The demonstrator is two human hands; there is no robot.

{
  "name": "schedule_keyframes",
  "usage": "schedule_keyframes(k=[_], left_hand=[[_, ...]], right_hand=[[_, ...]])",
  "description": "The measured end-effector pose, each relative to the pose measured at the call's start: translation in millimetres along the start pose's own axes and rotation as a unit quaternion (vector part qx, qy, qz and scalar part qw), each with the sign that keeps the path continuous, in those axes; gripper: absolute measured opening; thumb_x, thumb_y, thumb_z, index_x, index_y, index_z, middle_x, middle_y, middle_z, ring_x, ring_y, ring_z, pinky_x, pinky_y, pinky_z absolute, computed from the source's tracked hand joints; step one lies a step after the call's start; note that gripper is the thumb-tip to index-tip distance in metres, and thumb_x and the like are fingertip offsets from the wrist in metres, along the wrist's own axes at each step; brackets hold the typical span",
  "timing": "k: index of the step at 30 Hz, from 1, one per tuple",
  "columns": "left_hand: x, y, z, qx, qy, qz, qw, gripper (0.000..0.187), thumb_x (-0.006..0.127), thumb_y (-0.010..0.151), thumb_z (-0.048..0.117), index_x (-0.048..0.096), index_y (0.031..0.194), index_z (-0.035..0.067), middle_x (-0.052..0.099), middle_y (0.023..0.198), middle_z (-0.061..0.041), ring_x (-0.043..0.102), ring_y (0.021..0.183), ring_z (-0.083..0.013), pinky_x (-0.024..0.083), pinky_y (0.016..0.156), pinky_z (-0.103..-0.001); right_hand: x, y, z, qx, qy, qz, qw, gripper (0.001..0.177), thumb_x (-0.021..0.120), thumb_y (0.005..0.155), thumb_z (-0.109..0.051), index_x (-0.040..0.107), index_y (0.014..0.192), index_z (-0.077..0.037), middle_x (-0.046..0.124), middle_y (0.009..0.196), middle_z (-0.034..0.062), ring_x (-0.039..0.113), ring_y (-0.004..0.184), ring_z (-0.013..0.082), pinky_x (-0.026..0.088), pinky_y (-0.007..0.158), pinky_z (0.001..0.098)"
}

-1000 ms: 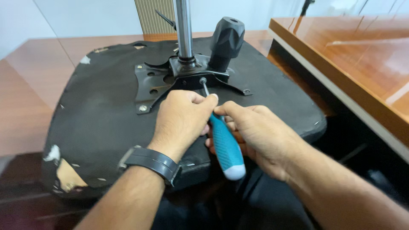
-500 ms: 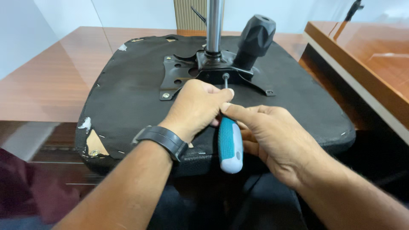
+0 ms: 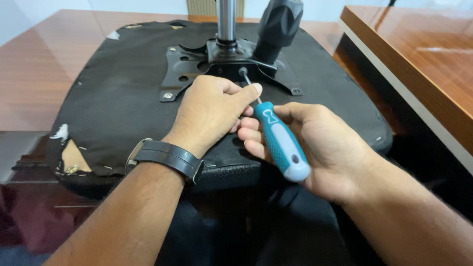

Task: The person uses a screwdriver to tighten screws into the underside of an overturned chair seat, securing the metal mounting plate to the seat base. The hands remain in frame throughout, manipulating the tool and screws.

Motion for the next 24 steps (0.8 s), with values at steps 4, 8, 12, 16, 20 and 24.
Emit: schedule_keyframes(k=[4, 8, 12, 16, 20, 24], left_hand=[[-1.3, 0.7, 0.0, 0.049, 0.064, 0.028, 0.996, 0.036, 0.069, 0.089, 0.04, 0.08, 0.08, 0.007, 0.079, 0.069, -0.003, 0.071, 0.055, -0.0085, 0.056, 0.058, -0.025], [-1.7, -0.9, -2.1, 0.029, 0.034, 0.019, 0.999, 0.034, 0.067, 0.088, 0.04, 0.079, 0.082, 0.009, 0.078, 0.065, -0.003, 0.073, 0.053, -0.0095, 0.058, 0.058, -0.026], [-6.1, -5.1, -3.6, 0.052, 0.001, 0.003, 0.999, 0.041, 0.064, 0.093, 0.037, 0.078, 0.078, 0.002, 0.074, 0.06, -0.008, 0.07, 0.048, -0.013, 0.058, 0.052, -0.029], [-8.2, -4.6, -5.9, 0.037, -0.035, 0.005, 0.999, 0.035, 0.067, 0.091, 0.034, 0.079, 0.082, 0.002, 0.073, 0.059, -0.006, 0.069, 0.046, -0.0123, 0.057, 0.048, -0.028], [-6.2, -6.6, -7.1, 0.045, -0.048, 0.008, 0.998, 0.032, 0.069, 0.09, 0.032, 0.079, 0.085, 0.002, 0.074, 0.059, -0.006, 0.069, 0.046, -0.0113, 0.057, 0.047, -0.027], [-4.1, -6.3, -4.6, 0.071, -0.045, 0.005, 0.996, 0.033, 0.069, 0.09, 0.031, 0.079, 0.086, 0.001, 0.074, 0.06, -0.007, 0.068, 0.045, -0.0108, 0.056, 0.045, -0.026]], right_hand=[[-1.9, 2.0, 6.6, -0.007, -0.005, 0.082, 0.997, 0.041, 0.041, 0.104, -0.022, 0.064, 0.117, 0.01, 0.073, 0.102, 0.0185, 0.076, 0.086, 0.0194, 0.063, 0.081, 0.0316], [-2.1, 3.4, 8.7, -0.039, -0.049, 0.025, 0.998, 0.039, 0.051, 0.105, -0.022, 0.066, 0.122, 0.011, 0.074, 0.106, 0.0196, 0.075, 0.089, 0.0193, 0.062, 0.083, 0.0326], [3.6, 9.2, 8.3, -0.043, -0.087, 0.024, 0.995, 0.036, 0.065, 0.102, -0.024, 0.069, 0.123, 0.005, 0.072, 0.104, 0.0126, 0.071, 0.092, 0.0171, 0.059, 0.084, 0.0348], [10.7, 8.2, 5.9, -0.015, -0.098, 0.064, 0.993, 0.032, 0.06, 0.101, -0.022, 0.067, 0.12, 0.002, 0.071, 0.101, 0.011, 0.069, 0.093, 0.0177, 0.058, 0.088, 0.0361], [14.5, 5.6, 7.9, -0.031, -0.094, 0.036, 0.994, 0.032, 0.055, 0.098, -0.024, 0.066, 0.113, 0.002, 0.07, 0.094, 0.011, 0.067, 0.084, 0.0176, 0.057, 0.081, 0.0348], [14.3, 3.8, 11.1, -0.066, -0.08, 0.019, 0.994, 0.032, 0.054, 0.098, -0.023, 0.066, 0.111, 0.004, 0.07, 0.091, 0.0114, 0.066, 0.081, 0.0173, 0.055, 0.076, 0.0335]])
Point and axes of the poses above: each hand's wrist, its own y-axis towards the middle knuckle, its own x-axis out of the palm, z = x × y, the point moved 2 cm from there along y, towards the middle knuckle
